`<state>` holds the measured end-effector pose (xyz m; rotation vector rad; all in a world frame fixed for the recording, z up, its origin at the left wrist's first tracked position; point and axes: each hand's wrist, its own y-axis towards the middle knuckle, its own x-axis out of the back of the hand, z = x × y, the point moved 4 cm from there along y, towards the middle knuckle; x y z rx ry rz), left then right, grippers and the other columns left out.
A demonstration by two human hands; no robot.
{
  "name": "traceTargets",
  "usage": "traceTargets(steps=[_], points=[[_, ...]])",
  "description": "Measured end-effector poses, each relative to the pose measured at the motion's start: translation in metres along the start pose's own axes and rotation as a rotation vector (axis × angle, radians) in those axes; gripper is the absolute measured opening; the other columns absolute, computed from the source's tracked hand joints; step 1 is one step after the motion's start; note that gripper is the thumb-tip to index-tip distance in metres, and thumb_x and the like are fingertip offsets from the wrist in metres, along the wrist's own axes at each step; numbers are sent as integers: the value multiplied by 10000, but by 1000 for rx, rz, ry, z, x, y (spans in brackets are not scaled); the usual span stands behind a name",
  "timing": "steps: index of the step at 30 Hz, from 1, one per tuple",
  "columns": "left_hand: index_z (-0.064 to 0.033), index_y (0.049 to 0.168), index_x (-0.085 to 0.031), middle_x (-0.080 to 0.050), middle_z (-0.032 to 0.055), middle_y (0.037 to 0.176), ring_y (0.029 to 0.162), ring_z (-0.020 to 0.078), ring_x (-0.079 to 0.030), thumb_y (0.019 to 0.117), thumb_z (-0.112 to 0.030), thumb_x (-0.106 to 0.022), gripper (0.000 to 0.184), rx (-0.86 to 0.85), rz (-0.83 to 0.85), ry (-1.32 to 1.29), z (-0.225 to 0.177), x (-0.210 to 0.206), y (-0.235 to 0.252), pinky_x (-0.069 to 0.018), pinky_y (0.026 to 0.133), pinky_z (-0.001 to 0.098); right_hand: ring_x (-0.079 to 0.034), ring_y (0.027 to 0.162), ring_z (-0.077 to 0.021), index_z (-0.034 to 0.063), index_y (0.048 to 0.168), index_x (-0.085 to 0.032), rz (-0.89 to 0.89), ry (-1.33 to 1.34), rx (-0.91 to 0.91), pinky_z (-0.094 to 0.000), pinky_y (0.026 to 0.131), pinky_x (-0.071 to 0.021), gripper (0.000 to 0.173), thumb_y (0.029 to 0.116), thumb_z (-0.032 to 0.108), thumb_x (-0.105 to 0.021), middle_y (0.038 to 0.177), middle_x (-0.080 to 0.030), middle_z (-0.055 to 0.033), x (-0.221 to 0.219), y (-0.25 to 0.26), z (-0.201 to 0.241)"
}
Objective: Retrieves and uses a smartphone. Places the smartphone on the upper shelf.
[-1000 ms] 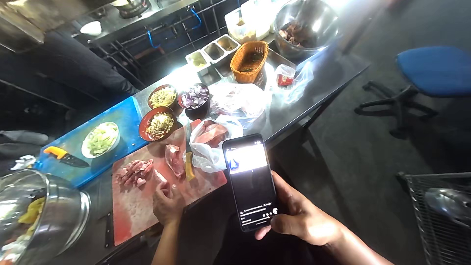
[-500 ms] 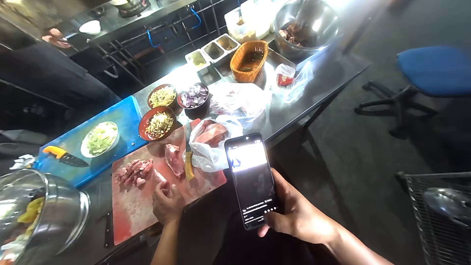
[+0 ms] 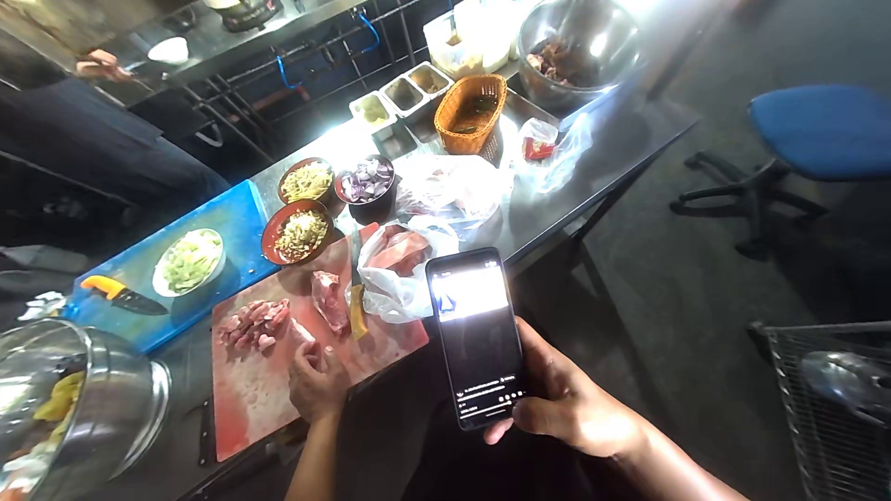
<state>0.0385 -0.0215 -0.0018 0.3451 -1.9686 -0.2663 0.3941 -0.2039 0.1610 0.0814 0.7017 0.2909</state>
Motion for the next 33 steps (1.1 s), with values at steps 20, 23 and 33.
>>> traceTargets(steps=[20,23,33], points=[[24,1330,-598,-684,244,1173,1033,408,-678,972,-378,-518,544,-5,-8,-11,1,-2,1,-522,870,623,-680,1170,-302,123,1501,-286,-31,-89,8,-459,789,-670,748,870,-133,-597,1373,-587,-124,2,2,-1],[19,1328,-599,-686,237,1165,1025,409,-678,970,-384,-520,545,-8,-8,-9,1,-1,1,-522,867,623,-670,1185,-310,126,1501,-284,-16,-73,9,-470,814,-664,753,870,-130,-605,1380,-576,-130,2,1,0],[19,1320,-607,-691,233,1148,1003,395,-686,971,-381,-513,539,-12,-21,-5,0,-1,0,-527,854,622,-669,1184,-318,126,1502,-280,-16,-65,10,-472,808,-662,748,864,-145,-559,1381,-576,-139,1,1,2]])
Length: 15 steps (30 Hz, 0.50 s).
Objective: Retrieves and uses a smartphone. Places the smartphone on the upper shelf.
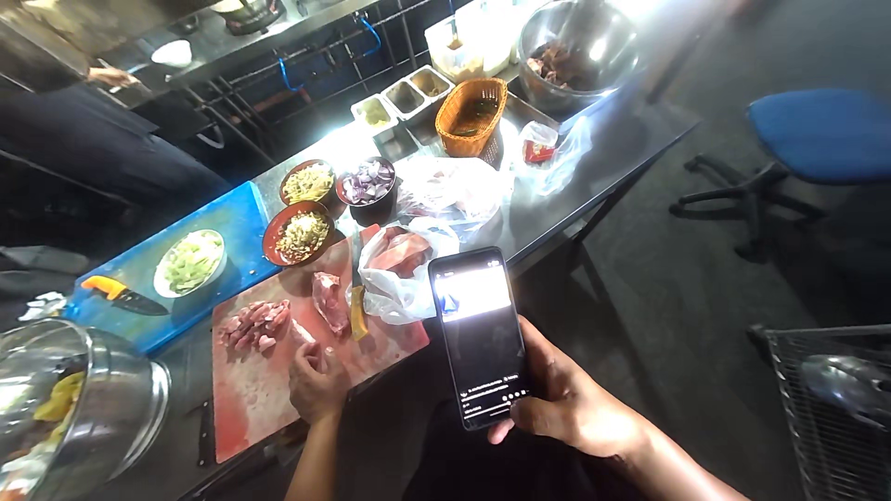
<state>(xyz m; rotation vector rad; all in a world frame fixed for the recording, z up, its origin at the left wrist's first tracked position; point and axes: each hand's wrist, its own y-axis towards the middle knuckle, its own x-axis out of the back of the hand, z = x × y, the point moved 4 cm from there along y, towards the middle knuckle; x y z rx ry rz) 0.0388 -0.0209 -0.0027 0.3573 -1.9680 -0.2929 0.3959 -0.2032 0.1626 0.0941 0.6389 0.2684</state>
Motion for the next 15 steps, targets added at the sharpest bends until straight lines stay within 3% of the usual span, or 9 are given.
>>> traceTargets(steps=[15], points=[[22,1332,-598,-686,243,1168,1035,412,-680,974,-375,-518,541,5,18,4,0,1,0,-522,869,629,-668,1187,-315,128,1502,-294,-20,-3,6,-472,810,-662,734,874,-134,-568,1377,-581,-137,2,-1,1]])
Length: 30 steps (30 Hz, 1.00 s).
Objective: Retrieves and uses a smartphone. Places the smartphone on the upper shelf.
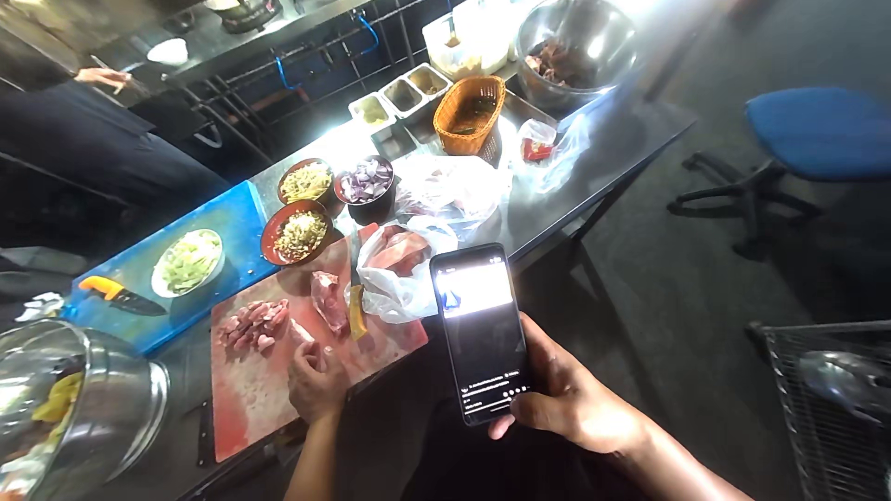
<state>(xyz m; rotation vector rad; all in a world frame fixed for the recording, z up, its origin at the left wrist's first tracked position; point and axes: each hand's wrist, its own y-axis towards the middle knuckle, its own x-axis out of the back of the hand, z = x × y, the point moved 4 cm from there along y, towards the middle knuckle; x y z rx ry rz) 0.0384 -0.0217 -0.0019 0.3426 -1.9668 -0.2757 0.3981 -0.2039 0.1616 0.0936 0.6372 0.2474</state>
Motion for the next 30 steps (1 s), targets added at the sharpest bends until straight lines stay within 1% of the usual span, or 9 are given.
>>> traceTargets(steps=[5,12,15,19,22,24,30], points=[[12,1335,-599,-688,233,1158,1034,403,-678,978,-377,-514,535,2,3,5,1,-2,0,-522,867,619,-676,1175,-299,131,1479,-313,0,5,-8,-456,817,-661,704,876,-134,-562,1359,-592,-130,0,0,1],[14,1331,-601,-687,233,1162,1033,404,-678,976,-381,-517,538,0,3,3,1,-1,1,-525,867,619,-663,1194,-316,141,1492,-313,3,54,1,-475,826,-656,710,886,-128,-567,1370,-585,-139,2,-1,-1],[16,1327,-600,-689,233,1154,1026,400,-681,978,-371,-519,528,-5,-7,2,2,-2,1,-527,866,615,-656,1207,-322,143,1504,-306,5,63,-10,-488,836,-654,731,878,-139,-557,1382,-578,-142,2,-1,-1],[21,1329,-597,-687,239,1162,1029,403,-680,980,-379,-509,539,-9,-4,-6,2,-2,1,-523,874,618,-660,1202,-315,142,1501,-301,13,53,-5,-479,828,-655,723,881,-135,-548,1381,-579,-138,1,0,-2],[30,1329,-599,-684,249,1175,1040,413,-680,978,-372,-520,540,-7,-8,-8,1,-1,1,-521,884,625,-663,1199,-306,152,1515,-299,14,42,-1,-467,828,-658,735,893,-124,-577,1383,-581,-129,1,0,-2],[20,1338,-595,-685,244,1170,1038,405,-681,979,-374,-523,537,-1,-5,-3,1,-1,1,-525,880,616,-670,1187,-300,151,1506,-311,12,33,0,-455,820,-660,719,901,-125,-584,1375,-590,-127,0,0,-2],[23,1327,-598,-690,238,1149,1020,400,-683,981,-382,-516,539,-5,-17,-3,3,-2,1,-525,874,612,-670,1187,-294,142,1496,-313,19,19,-8,-453,817,-661,699,902,-146,-544,1374,-588,-124,-1,1,-3]])
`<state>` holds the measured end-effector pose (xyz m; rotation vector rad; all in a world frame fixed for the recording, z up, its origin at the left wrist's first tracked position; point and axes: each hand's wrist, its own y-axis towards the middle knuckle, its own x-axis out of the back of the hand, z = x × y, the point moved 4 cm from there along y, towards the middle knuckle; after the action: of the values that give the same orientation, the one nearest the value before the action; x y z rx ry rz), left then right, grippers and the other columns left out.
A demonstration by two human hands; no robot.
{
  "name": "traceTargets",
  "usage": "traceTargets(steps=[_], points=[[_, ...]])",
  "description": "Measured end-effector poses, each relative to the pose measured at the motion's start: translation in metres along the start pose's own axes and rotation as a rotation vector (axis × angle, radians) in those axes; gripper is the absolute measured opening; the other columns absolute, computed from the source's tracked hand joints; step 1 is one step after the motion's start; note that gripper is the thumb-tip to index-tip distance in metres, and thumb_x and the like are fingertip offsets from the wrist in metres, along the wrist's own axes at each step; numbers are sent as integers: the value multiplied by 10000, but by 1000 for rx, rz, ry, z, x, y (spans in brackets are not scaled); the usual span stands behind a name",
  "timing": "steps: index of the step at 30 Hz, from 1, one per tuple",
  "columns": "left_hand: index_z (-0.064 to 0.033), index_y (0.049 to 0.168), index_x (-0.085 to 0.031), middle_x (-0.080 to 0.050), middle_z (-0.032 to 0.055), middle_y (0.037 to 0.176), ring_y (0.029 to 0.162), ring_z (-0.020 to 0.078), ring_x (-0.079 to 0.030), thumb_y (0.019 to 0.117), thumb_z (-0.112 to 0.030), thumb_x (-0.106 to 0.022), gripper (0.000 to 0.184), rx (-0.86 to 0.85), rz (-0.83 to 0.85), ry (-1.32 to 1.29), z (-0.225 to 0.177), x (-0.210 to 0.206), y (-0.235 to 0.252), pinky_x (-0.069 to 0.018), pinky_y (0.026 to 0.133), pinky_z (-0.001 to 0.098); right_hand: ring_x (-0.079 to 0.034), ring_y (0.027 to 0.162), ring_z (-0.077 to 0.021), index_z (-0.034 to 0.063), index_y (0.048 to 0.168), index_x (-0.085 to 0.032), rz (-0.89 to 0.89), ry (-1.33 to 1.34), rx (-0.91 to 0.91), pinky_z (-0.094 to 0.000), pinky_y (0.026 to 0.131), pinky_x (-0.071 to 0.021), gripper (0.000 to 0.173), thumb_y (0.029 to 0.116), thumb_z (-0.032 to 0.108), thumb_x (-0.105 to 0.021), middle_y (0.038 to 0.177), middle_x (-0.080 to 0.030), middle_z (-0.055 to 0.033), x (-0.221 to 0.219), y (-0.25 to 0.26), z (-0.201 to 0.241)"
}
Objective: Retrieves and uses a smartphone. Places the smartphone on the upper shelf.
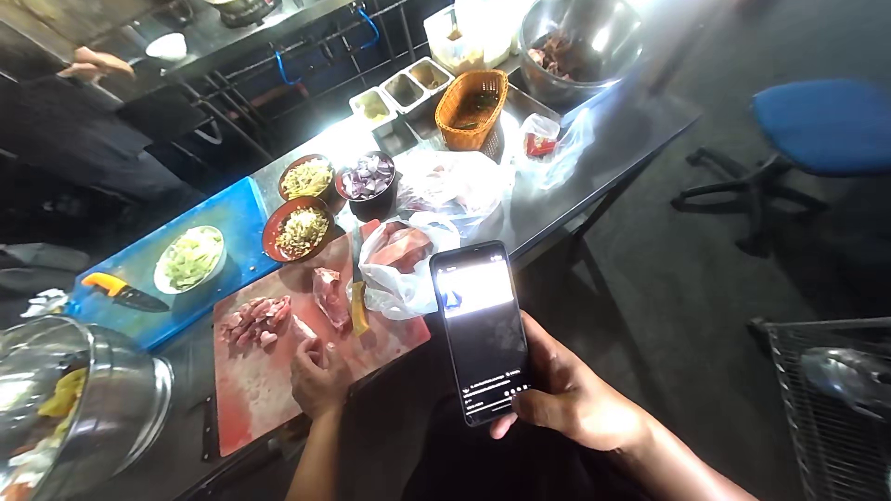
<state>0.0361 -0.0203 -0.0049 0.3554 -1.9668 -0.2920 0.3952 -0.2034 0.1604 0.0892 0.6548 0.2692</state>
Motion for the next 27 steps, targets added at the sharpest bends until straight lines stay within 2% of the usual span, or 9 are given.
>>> traceTargets(steps=[9,14,20,27], points=[[16,1326,-603,-687,242,1152,1021,400,-682,979,-361,-524,519,13,12,4,-2,1,0,-526,867,611,-652,1214,-316,145,1519,-297,13,34,-10,-479,841,-652,738,891,-130,-569,1387,-574,-142,0,0,-1],[10,1326,-603,-690,230,1147,1015,390,-683,980,-378,-518,526,3,3,7,0,0,1,-528,867,603,-656,1203,-328,144,1498,-323,-6,94,-23,-507,843,-645,681,903,-121,-520,1369,-585,-150,0,0,-4],[23,1315,-610,-694,244,1137,1005,401,-688,979,-381,-509,535,-13,-8,6,-3,1,1,-528,859,615,-658,1208,-313,151,1515,-300,1,37,-12,-480,837,-654,727,898,-115,-579,1385,-581,-132,0,1,-3],[20,1315,-608,-695,234,1145,1000,387,-692,972,-400,-500,553,-23,-14,2,-3,1,1,-532,856,606,-658,1207,-325,143,1521,-291,3,16,-18,-483,835,-655,741,892,-121,-582,1389,-577,-144,0,2,-1]])
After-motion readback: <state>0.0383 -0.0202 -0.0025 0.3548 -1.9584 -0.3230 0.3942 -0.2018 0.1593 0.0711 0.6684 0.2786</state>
